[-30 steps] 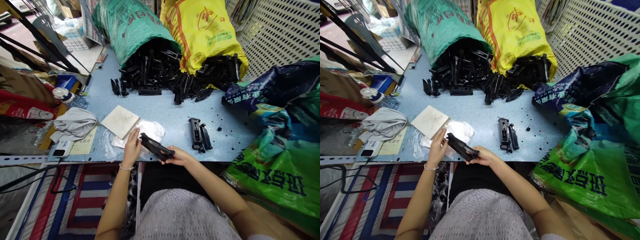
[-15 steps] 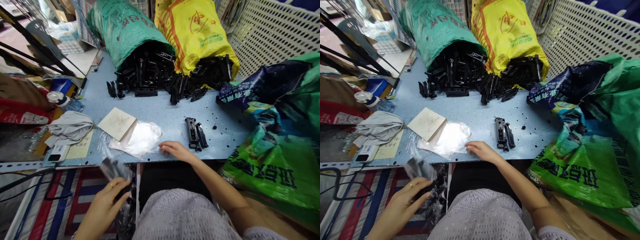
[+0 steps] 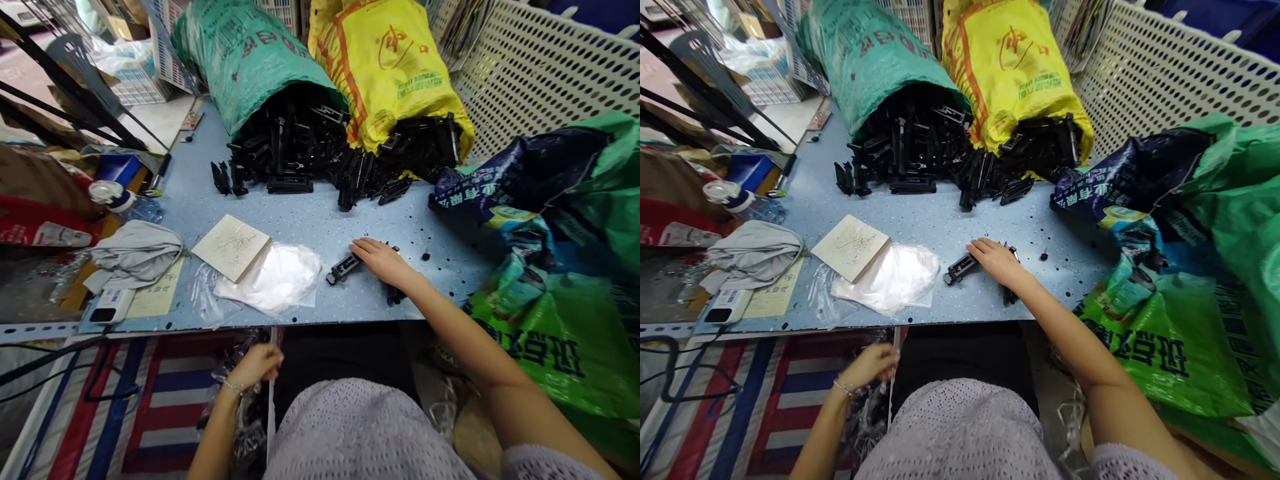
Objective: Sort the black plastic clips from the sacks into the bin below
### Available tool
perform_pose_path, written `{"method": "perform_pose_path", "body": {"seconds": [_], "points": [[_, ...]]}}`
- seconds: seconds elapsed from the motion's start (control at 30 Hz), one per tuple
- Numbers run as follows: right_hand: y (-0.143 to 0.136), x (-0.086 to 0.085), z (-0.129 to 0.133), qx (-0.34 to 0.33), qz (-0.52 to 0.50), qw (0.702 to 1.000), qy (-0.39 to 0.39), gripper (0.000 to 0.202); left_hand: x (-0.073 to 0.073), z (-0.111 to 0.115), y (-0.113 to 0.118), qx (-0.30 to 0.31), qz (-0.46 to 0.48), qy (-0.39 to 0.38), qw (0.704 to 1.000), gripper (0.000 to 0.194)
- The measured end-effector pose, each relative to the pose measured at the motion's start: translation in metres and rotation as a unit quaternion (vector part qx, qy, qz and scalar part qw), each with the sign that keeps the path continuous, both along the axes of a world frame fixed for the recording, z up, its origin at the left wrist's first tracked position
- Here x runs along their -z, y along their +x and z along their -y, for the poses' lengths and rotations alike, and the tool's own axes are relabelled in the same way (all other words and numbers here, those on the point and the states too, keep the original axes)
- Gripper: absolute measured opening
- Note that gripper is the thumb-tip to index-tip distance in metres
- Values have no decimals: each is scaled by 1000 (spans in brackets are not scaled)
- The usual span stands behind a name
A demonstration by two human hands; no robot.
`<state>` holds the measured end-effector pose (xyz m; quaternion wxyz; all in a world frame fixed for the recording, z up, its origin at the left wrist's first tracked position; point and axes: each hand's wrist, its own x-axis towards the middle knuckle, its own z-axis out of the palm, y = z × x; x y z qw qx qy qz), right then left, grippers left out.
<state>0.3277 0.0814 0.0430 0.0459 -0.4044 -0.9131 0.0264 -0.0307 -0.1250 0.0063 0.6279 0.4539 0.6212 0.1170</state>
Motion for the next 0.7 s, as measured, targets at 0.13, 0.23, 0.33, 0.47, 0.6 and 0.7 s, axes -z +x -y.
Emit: {"method": "perform_pose_path", "body": {"seconds": [0.13,0.23,0.33,0.47,0.6,0.7], "points": [[-13,-4,-6,43,-18,998,-37,40,-24,-76,50,-104,-32,292,950,24],[-9,-14,-1,142,-90,978,-126,38,-18,-121,79,-128,-156,415,887,19],[-10,-19,16,190,-311,875,-317,38,-4,-139,73,-119,-114,382,909,15],[-49,-12,45,149,-536,581,-594,44,-2,-139,50,-151,-57,344,925,17],[-101,5,51,126,-582,442,-671,42,-13,-132,48,-201,37,299,932,24],[-108,13,46,184,-611,423,-644,33,-19,-125,43,-205,20,373,905,9]]}}
